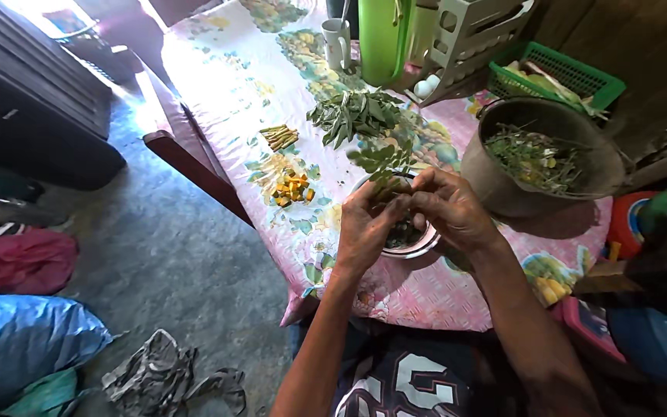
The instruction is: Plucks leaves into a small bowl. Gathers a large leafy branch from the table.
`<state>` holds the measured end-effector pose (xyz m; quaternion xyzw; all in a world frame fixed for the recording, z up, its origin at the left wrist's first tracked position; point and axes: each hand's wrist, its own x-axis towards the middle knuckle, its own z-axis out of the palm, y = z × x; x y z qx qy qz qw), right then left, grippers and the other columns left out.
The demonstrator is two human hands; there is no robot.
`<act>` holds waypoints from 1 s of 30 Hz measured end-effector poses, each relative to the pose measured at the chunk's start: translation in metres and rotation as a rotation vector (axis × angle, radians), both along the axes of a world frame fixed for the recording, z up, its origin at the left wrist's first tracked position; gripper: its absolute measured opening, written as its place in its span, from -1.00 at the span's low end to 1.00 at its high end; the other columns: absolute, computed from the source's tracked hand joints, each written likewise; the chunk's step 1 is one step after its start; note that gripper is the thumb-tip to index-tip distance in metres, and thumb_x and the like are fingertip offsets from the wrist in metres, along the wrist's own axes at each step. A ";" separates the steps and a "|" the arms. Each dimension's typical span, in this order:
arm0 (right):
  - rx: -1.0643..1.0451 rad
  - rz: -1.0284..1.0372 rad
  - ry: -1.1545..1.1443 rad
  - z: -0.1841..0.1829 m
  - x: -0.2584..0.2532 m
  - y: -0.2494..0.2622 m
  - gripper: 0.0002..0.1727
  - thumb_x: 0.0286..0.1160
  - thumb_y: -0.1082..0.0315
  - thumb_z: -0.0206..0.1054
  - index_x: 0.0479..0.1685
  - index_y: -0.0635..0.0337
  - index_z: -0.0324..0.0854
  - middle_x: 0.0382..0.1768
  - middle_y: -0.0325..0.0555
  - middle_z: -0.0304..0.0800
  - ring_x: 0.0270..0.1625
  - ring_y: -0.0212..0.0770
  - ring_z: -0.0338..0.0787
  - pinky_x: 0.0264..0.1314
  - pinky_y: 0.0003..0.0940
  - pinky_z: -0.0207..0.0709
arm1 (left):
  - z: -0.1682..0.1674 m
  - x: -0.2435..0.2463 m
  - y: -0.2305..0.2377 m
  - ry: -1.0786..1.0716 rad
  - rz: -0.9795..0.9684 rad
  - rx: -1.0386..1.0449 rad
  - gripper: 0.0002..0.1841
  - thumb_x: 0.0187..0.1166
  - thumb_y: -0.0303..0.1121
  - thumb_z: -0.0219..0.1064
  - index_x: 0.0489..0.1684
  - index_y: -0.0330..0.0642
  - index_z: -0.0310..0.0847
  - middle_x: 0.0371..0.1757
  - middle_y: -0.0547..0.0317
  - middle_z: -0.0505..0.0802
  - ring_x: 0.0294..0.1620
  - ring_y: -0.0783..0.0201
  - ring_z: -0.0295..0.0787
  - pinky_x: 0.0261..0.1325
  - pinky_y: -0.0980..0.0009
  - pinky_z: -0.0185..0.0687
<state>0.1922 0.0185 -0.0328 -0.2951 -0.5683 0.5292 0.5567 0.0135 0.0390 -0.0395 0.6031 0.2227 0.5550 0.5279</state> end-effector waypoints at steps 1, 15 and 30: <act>-0.006 0.011 0.014 -0.001 0.000 0.001 -0.93 0.64 0.42 0.30 -0.03 0.12 0.62 -0.20 -0.13 0.73 -0.46 -0.41 0.69 -0.50 -0.57 0.64 | 0.000 -0.001 0.000 0.010 -0.003 0.018 -0.78 0.56 -0.58 0.36 0.11 -0.24 0.70 0.00 0.11 0.83 -0.08 0.32 0.82 -0.01 0.41 0.81; 0.013 0.174 0.025 -0.002 0.007 -0.001 -0.80 0.60 0.13 0.41 -0.05 0.01 0.64 -0.34 -0.27 0.68 -0.49 -0.52 0.60 -0.51 -0.66 0.51 | 0.008 -0.010 0.001 0.096 -0.178 0.141 -0.86 0.53 -0.59 0.35 -0.04 -0.29 0.60 -0.18 0.09 0.74 -0.29 0.34 0.75 -0.20 0.44 0.81; 0.139 -0.091 0.081 0.001 0.025 -0.002 -0.91 0.68 0.25 0.18 -0.12 -0.06 0.59 -0.31 -0.33 0.63 -0.52 -0.47 0.57 -0.50 -0.59 0.55 | 0.008 -0.009 0.000 0.088 -0.155 0.032 -0.89 0.55 -0.58 0.24 -0.07 -0.26 0.59 -0.29 0.02 0.75 -0.46 0.21 0.75 -0.37 0.32 0.83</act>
